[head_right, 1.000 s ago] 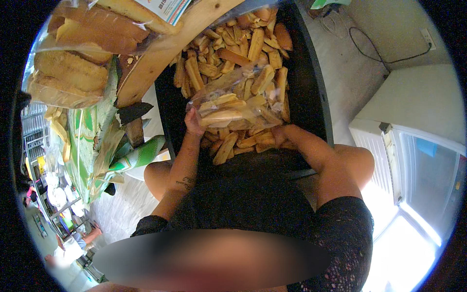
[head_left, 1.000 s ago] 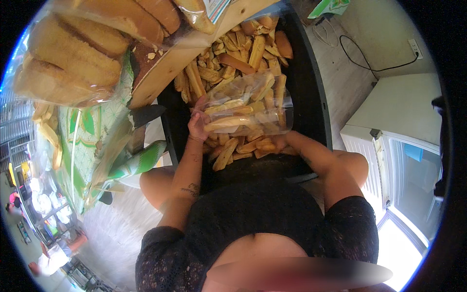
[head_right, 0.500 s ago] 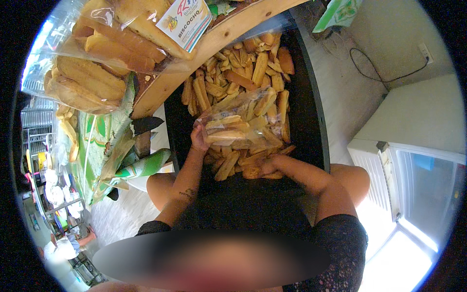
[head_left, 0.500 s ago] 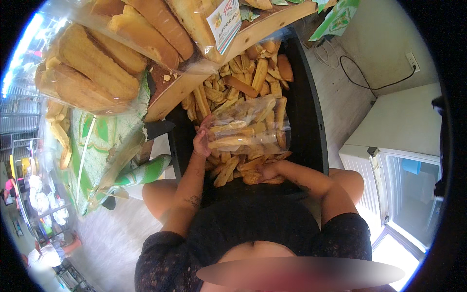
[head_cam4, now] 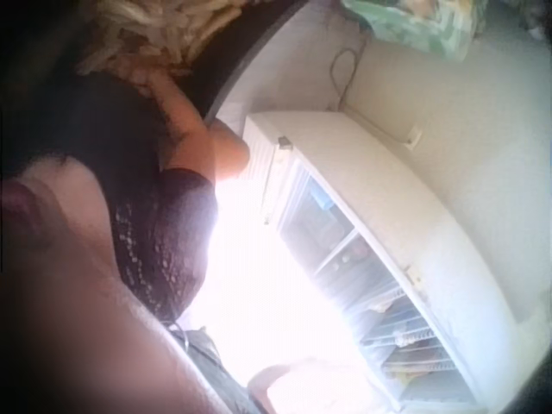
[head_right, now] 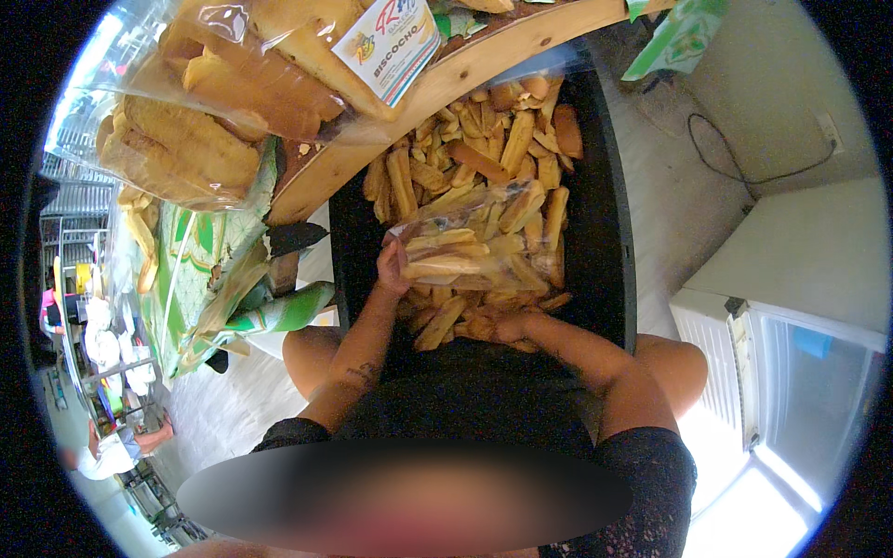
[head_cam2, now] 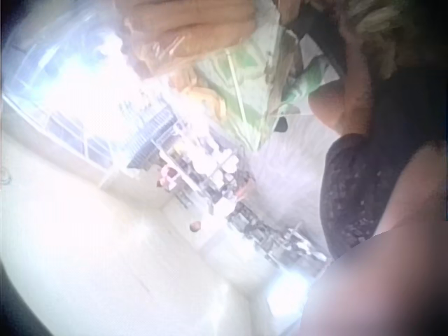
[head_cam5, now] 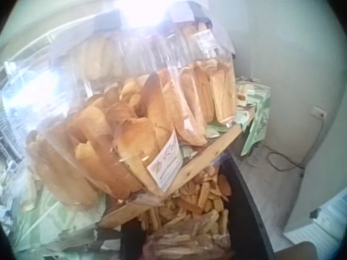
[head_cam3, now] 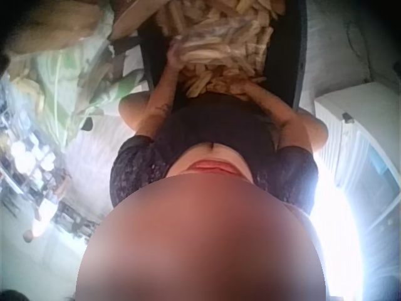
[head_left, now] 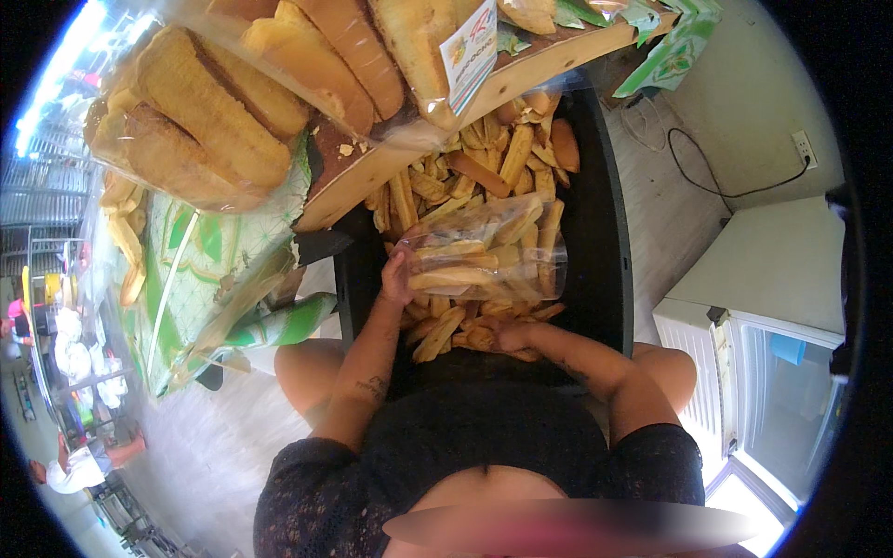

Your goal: The person sits on the floor and packs long, stick-shaped biscuits from a black bin into clear plastic bags. They repeatedly open bags, fill them with biscuits, and place the filled bags on a nearby shelf.

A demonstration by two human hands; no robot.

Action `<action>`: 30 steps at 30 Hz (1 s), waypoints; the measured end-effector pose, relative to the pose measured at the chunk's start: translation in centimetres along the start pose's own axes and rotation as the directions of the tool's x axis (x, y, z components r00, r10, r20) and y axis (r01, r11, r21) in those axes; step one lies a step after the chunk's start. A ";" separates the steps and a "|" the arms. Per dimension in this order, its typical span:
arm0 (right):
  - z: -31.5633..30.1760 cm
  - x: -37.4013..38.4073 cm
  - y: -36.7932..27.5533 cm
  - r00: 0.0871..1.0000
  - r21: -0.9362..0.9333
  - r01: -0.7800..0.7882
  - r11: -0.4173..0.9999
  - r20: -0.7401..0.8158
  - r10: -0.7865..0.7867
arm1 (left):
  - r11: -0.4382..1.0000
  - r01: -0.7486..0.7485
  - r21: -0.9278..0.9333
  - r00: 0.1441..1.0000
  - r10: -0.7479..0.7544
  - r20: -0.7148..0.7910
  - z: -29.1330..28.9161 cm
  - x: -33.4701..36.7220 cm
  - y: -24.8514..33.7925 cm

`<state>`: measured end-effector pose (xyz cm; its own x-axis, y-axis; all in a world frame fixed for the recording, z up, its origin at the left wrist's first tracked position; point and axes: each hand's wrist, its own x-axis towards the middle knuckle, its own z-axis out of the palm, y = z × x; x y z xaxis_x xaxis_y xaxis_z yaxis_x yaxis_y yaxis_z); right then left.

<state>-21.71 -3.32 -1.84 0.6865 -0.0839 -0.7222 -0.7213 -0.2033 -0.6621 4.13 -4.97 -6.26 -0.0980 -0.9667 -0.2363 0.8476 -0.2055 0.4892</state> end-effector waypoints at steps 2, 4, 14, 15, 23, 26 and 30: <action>0.4 1.6 1.3 0.991 -0.042 -0.059 0.997 0.121 0.063 | 1.000 0.012 -0.003 0.999 -0.012 -0.048 -0.7 -0.1 -0.2; 0.6 2.2 1.8 0.980 -0.084 -0.025 0.996 0.196 0.042 | 0.995 -0.017 0.096 0.981 0.035 -0.193 -1.3 -0.3 -0.3; -7.0 -8.2 -0.7 0.991 0.146 0.093 0.985 -0.106 -0.078 | 0.967 -0.155 0.200 0.974 0.183 -0.131 0.5 0.5 0.5; -9.0 -10.2 0.0 0.970 0.228 0.083 0.970 -0.241 -0.027 | 0.960 -0.138 0.242 0.954 0.195 -0.226 0.8 0.6 0.8; -14.6 -19.5 -2.2 0.724 0.350 0.434 0.830 -0.684 -0.091 | 0.946 -0.177 0.271 0.980 0.196 -0.044 3.3 1.0 2.3; -14.4 -18.7 -4.8 0.700 -0.342 -0.045 0.938 -0.681 -0.215 | 0.958 -0.120 0.261 0.993 0.116 0.030 4.5 0.8 2.1; -13.5 -16.3 -6.2 0.635 -0.658 -0.086 0.748 -0.614 -0.468 | 0.942 -0.071 0.328 0.990 0.025 0.141 6.1 0.8 1.6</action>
<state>-27.14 -13.82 16.72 0.8296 -0.5577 -0.0264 -0.5385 -0.7868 -0.3014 2.22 -6.96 -0.58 -0.1491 -0.9834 -0.1032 0.6343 -0.1752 0.7530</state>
